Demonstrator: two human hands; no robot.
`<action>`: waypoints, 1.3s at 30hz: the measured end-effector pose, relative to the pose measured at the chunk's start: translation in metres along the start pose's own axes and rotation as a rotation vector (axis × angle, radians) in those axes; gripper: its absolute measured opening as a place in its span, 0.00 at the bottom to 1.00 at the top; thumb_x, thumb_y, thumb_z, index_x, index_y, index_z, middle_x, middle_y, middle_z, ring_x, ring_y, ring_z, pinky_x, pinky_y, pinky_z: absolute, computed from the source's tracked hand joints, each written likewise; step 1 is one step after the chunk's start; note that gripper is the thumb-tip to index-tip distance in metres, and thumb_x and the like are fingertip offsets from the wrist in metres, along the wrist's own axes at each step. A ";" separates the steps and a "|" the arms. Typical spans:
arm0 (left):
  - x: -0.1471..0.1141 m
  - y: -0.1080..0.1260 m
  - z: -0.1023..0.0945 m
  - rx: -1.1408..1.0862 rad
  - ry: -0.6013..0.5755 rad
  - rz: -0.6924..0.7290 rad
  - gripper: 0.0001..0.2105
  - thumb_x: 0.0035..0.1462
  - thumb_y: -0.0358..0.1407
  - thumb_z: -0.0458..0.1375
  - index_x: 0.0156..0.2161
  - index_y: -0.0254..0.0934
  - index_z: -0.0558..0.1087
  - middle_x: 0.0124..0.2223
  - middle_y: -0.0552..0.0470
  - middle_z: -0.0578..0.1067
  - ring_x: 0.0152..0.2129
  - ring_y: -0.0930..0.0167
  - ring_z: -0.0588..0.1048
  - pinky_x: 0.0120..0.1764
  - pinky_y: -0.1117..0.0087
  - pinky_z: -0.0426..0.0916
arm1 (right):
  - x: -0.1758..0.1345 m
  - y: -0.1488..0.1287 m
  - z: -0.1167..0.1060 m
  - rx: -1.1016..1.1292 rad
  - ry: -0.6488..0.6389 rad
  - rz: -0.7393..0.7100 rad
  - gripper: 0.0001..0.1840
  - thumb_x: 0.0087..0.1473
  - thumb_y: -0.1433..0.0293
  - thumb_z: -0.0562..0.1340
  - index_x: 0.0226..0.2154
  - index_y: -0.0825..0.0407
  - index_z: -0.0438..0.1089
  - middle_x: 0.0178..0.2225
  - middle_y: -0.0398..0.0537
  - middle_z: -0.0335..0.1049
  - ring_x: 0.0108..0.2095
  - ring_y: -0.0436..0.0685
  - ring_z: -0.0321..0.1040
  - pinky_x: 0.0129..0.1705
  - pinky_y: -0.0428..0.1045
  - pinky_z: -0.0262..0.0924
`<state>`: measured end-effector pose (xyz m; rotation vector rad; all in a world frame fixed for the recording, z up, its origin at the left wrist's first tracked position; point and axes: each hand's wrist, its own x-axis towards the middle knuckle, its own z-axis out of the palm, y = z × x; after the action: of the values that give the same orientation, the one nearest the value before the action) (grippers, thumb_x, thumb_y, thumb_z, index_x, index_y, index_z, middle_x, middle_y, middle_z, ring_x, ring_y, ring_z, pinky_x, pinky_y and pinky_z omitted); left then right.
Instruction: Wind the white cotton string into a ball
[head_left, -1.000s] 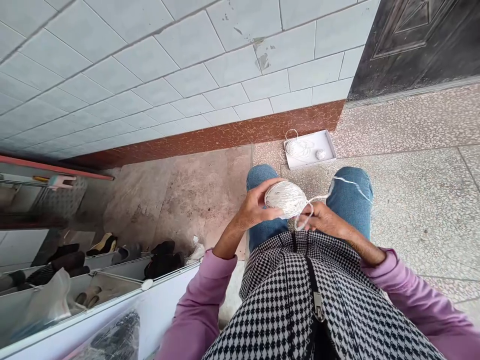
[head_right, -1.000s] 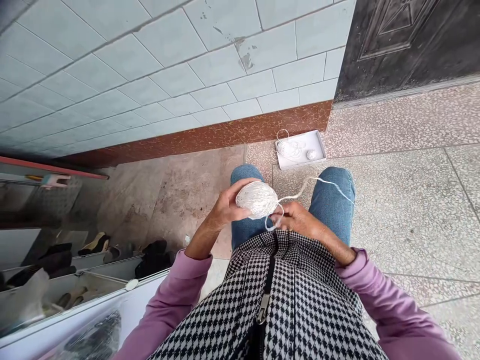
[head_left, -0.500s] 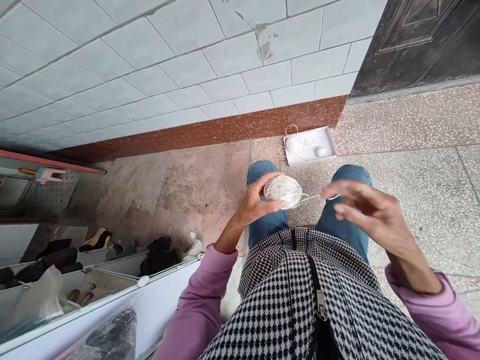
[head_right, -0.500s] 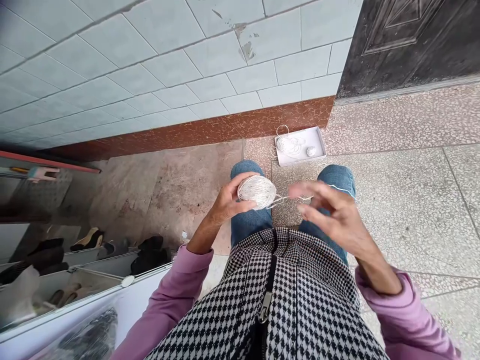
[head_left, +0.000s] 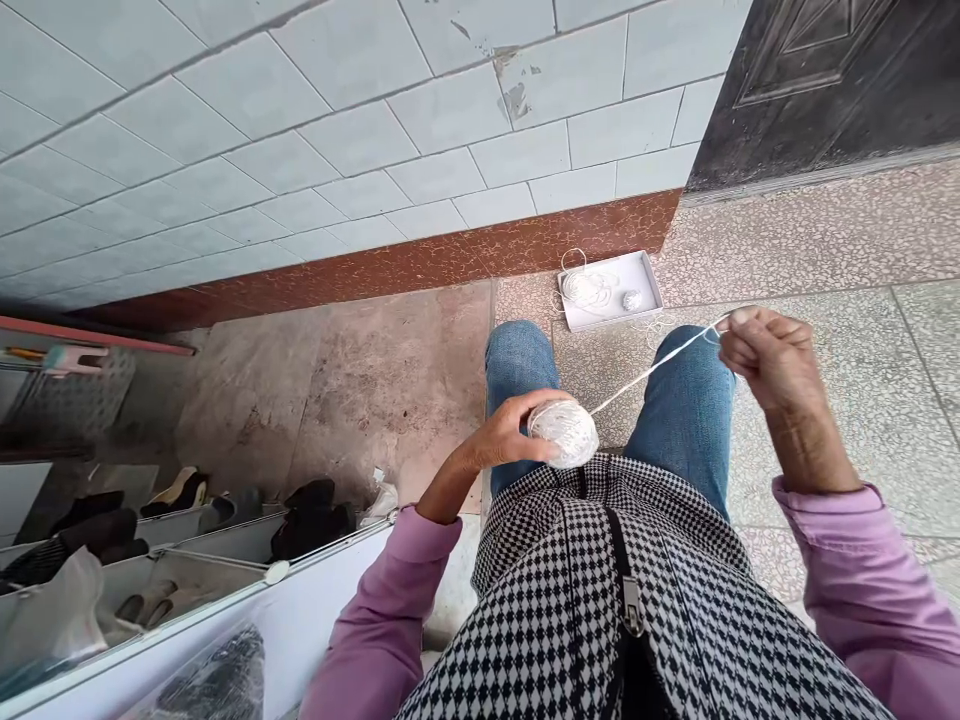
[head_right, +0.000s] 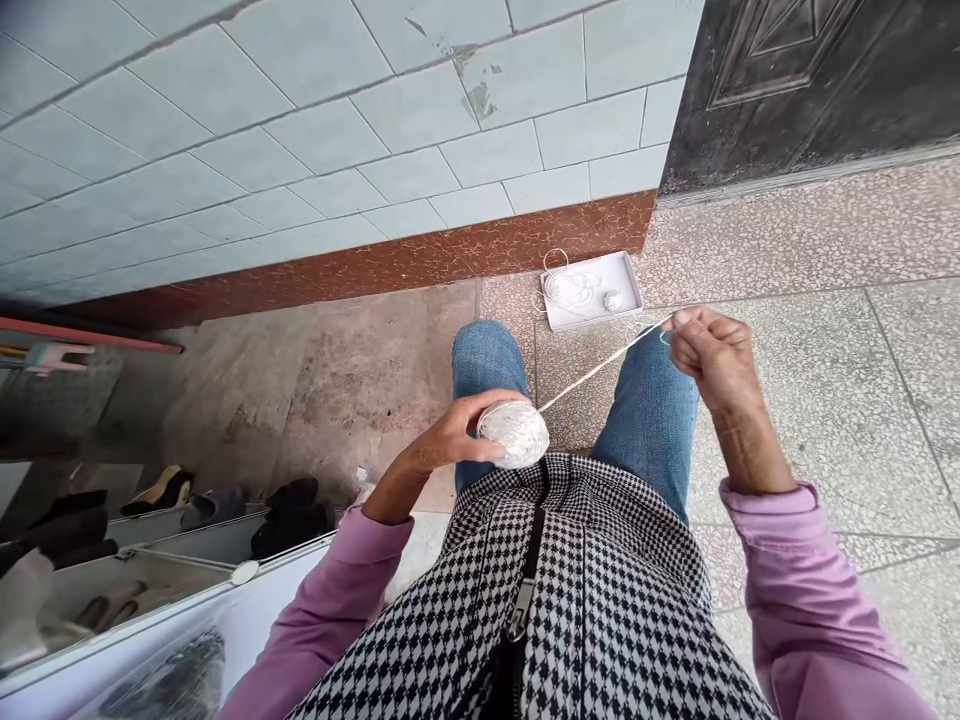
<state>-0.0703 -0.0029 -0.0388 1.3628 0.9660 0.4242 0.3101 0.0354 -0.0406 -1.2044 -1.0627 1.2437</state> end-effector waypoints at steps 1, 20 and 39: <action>-0.001 -0.002 0.003 -0.047 -0.070 0.004 0.38 0.41 0.46 0.77 0.59 0.38 0.81 0.53 0.43 0.84 0.51 0.52 0.82 0.58 0.52 0.75 | 0.004 0.011 0.002 -0.015 -0.002 0.019 0.26 0.55 0.44 0.75 0.30 0.48 0.74 0.17 0.31 0.45 0.17 0.46 0.39 0.20 0.46 0.37; 0.025 0.015 0.039 0.075 0.198 0.163 0.31 0.46 0.38 0.74 0.57 0.40 0.74 0.53 0.45 0.79 0.50 0.58 0.77 0.57 0.54 0.72 | -0.049 -0.015 0.070 -0.306 -0.507 -0.156 0.26 0.74 0.47 0.60 0.33 0.49 0.72 0.26 0.41 0.65 0.28 0.52 0.60 0.33 0.49 0.56; 0.022 -0.005 0.043 -0.103 -0.082 0.062 0.37 0.41 0.43 0.77 0.58 0.36 0.78 0.55 0.37 0.79 0.55 0.50 0.78 0.59 0.47 0.73 | -0.061 0.007 0.085 -0.231 -0.481 -0.049 0.32 0.71 0.39 0.57 0.30 0.48 0.66 0.25 0.42 0.63 0.27 0.53 0.58 0.29 0.50 0.56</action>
<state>-0.0259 -0.0137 -0.0542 1.3089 0.8257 0.4554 0.2210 -0.0203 -0.0361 -1.0622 -1.6148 1.4402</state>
